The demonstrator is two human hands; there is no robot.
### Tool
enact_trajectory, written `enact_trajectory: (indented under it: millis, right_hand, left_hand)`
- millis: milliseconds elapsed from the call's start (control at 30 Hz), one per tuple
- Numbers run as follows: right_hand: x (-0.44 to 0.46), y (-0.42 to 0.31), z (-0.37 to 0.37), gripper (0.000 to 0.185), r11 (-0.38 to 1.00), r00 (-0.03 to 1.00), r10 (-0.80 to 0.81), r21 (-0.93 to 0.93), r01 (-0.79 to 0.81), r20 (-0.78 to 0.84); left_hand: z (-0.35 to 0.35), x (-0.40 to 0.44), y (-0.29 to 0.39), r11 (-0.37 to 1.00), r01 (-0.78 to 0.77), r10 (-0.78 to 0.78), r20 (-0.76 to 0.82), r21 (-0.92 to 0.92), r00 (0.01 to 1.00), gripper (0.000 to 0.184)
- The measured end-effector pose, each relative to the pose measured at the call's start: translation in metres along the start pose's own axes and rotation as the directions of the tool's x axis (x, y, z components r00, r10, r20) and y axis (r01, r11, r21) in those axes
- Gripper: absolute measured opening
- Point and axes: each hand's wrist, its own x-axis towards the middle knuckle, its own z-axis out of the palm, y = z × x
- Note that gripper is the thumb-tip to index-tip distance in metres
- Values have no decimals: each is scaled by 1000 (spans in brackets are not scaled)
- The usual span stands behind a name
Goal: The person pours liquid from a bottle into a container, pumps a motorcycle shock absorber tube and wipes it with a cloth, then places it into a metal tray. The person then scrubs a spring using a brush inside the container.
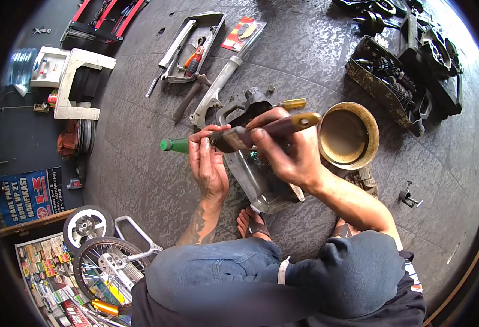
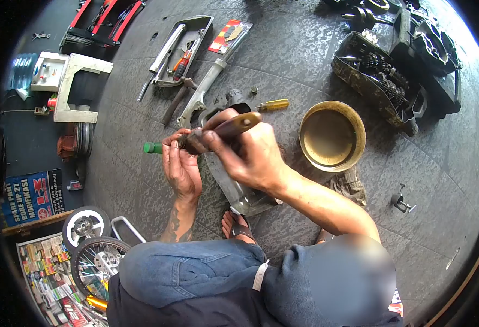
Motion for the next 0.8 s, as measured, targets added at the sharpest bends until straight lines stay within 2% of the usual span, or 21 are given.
enact_trajectory:
  millis: [133, 200, 267, 333, 400, 467, 533, 600, 633, 700, 733, 800]
  right_hand:
    - [3, 2, 0, 13, 999, 999, -2, -50, 4, 45]
    - [2, -2, -2, 14, 982, 985, -168, -85, 170, 29]
    - [2, 14, -1, 12, 984, 986, -158, -68, 162, 56]
    - [-2, 40, -4, 13, 986, 998, -53, -159, 57, 29]
    - [-7, 68, -4, 13, 980, 999, -20, -199, 25, 27]
    - [-17, 106, 1, 15, 901, 986, 121, -431, -59, 117]
    - [-28, 124, 2, 18, 822, 956, 174, -570, -8, 236]
    - [-32, 127, 7, 20, 801, 949, 164, -598, 30, 268]
    - [-32, 121, 6, 20, 801, 948, 167, -599, 30, 270]
    - [-23, 102, 0, 20, 872, 974, 138, -488, -33, 181]
    - [-18, 86, -3, 18, 871, 959, 265, -451, -195, 97]
    - [-11, 50, -1, 18, 970, 973, 228, -79, -229, -20]
  left_hand:
    - [7, 4, 3, 1000, 4, -3, -70, 12, 998, 21]
    - [10, 5, 6, 997, 18, -13, -76, 71, 997, 22]
    - [9, 3, 7, 991, 29, -20, -72, 131, 997, 24]
    - [4, 5, 0, 993, -30, 39, -80, 112, 996, 26]
    - [-4, 6, -4, 988, -28, 39, -71, 152, 997, 28]
    - [-8, 4, -5, 1000, -15, 16, 30, -22, 999, 31]
    - [0, 3, -10, 996, -22, 23, 4, -81, 1000, 34]
    - [3, 2, -14, 980, -89, 87, -22, -180, 996, 36]
    - [3, 2, -17, 982, -128, 129, -8, -139, 992, 32]
    - [0, 3, -21, 983, -152, 152, -7, -101, 988, 29]
    - [-3, 2, -22, 984, -167, 167, -3, -56, 986, 25]
    - [-6, 3, -25, 978, -179, 181, 4, -104, 984, 20]
